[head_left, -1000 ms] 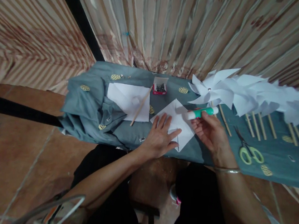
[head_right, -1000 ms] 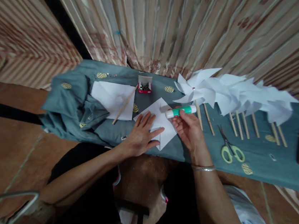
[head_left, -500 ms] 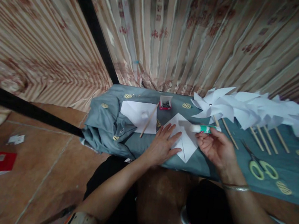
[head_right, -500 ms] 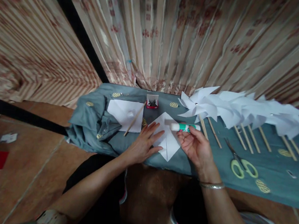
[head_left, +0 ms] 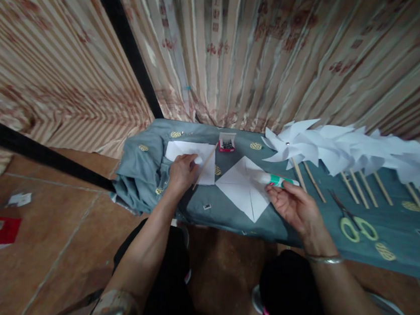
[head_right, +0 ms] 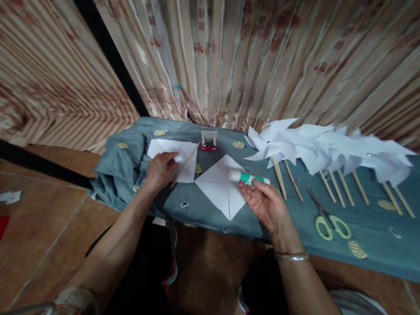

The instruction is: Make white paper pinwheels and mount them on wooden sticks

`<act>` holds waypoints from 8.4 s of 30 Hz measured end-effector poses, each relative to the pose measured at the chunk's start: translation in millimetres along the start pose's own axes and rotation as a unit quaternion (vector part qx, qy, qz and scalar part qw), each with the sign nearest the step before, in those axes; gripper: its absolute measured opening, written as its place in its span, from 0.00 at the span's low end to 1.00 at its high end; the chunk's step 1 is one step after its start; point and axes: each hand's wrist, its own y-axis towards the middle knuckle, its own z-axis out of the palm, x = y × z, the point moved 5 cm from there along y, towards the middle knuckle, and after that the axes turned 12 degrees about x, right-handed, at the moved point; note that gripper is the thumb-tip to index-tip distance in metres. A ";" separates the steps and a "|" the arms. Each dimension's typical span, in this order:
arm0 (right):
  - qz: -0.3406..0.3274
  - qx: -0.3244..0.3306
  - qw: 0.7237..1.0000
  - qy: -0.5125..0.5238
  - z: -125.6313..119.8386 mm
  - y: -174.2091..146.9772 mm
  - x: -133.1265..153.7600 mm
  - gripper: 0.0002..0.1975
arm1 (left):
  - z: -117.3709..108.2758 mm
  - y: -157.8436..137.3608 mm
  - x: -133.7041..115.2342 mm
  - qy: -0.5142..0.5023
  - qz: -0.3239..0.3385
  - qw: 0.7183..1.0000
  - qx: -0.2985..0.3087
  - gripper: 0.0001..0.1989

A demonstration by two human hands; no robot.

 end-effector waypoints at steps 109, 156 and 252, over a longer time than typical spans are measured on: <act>-0.154 0.032 0.695 -0.701 18.1 -48.1 -14.1 0.16 | 56.4 -69.0 -111.2 -0.082 0.303 0.943 0.112 0.09; -0.146 -0.067 0.711 -0.684 20.0 -28.4 -21.6 0.05 | 68.1 -72.8 -110.6 -0.122 0.249 0.942 0.188 0.10; -0.084 -0.055 0.730 -0.676 -18.0 -64.1 18.8 0.11 | 59.1 -94.0 -134.0 0.035 0.361 0.922 0.137 0.12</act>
